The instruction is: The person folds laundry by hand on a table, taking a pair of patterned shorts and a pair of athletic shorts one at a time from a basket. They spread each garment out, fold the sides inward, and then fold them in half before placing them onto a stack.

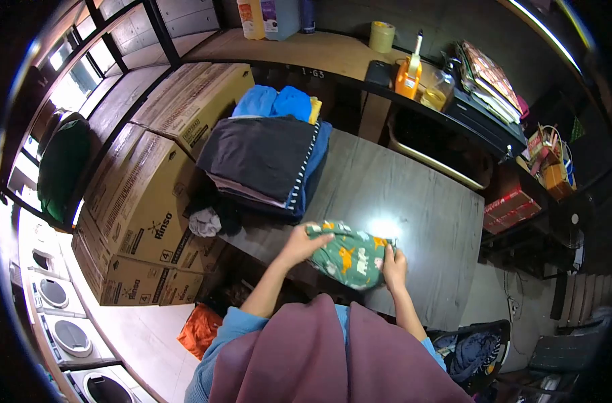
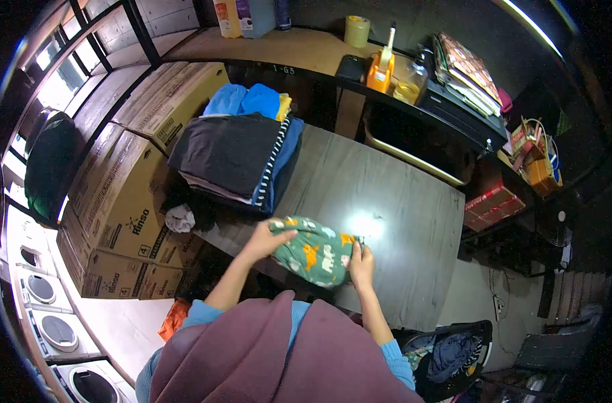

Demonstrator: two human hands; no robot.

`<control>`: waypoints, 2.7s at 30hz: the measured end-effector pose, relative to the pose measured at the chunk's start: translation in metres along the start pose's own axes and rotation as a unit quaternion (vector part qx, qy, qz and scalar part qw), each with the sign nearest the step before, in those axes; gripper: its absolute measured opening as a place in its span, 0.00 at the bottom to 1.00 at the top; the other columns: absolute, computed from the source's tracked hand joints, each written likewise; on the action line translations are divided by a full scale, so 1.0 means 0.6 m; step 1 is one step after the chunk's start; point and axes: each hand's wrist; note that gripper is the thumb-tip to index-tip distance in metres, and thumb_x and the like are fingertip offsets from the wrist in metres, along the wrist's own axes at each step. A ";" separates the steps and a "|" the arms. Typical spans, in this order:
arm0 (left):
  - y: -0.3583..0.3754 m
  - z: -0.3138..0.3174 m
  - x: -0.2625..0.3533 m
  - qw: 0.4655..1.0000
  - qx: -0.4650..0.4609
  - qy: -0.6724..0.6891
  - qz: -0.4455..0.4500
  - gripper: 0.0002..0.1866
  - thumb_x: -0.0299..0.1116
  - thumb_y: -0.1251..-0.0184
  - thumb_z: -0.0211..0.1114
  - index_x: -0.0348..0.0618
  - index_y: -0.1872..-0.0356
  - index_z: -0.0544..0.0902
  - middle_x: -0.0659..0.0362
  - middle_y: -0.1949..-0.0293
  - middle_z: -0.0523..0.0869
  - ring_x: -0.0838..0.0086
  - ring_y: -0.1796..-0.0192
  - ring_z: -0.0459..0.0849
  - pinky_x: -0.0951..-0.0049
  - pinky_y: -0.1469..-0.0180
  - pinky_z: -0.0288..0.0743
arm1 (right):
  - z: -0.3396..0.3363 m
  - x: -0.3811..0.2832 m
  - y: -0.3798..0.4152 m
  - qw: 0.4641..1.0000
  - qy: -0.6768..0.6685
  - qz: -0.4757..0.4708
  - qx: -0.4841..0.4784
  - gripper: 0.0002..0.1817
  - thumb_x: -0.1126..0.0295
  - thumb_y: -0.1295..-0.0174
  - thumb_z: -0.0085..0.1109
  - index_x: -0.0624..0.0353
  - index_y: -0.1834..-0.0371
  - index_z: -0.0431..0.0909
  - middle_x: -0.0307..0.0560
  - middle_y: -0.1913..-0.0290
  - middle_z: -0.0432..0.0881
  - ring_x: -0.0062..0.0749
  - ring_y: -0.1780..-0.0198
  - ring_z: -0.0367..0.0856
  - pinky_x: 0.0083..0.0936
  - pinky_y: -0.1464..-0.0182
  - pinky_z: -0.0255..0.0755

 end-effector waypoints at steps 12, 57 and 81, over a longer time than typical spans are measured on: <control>-0.194 -0.438 0.332 0.954 0.158 -0.038 0.251 0.16 0.40 0.34 0.65 0.33 0.60 0.82 0.62 0.72 0.84 0.82 0.68 0.79 0.80 0.61 0.73 | 0.299 -0.472 -0.117 0.925 -0.261 -0.274 -0.045 0.16 0.63 0.28 0.47 0.62 0.72 0.71 0.31 0.79 0.71 0.14 0.77 0.71 0.19 0.77 0.64; -0.441 -0.463 0.162 0.815 -0.022 -0.494 0.303 0.34 0.56 0.31 0.51 0.50 0.29 0.60 0.52 0.27 0.57 0.45 0.27 0.50 0.53 0.27 0.48 | 0.505 -0.394 -0.191 0.838 0.344 -0.416 0.078 0.28 0.51 0.34 0.44 0.55 0.34 0.65 0.56 0.31 0.63 0.50 0.27 0.55 0.54 0.29 0.45; -0.071 0.036 0.049 0.767 -0.069 -0.492 0.406 0.18 0.37 0.38 0.64 0.47 0.47 0.79 0.50 0.30 0.63 0.47 0.26 0.52 0.38 0.31 0.40 | -0.333 0.379 0.252 0.788 0.293 0.222 0.493 0.20 0.64 0.43 0.55 0.65 0.50 0.73 0.59 0.46 0.75 0.54 0.44 0.73 0.45 0.44 0.69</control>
Point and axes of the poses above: each hand's wrist, its own y-axis away from the middle knuckle, its own z-axis out of the palm, x = y × z
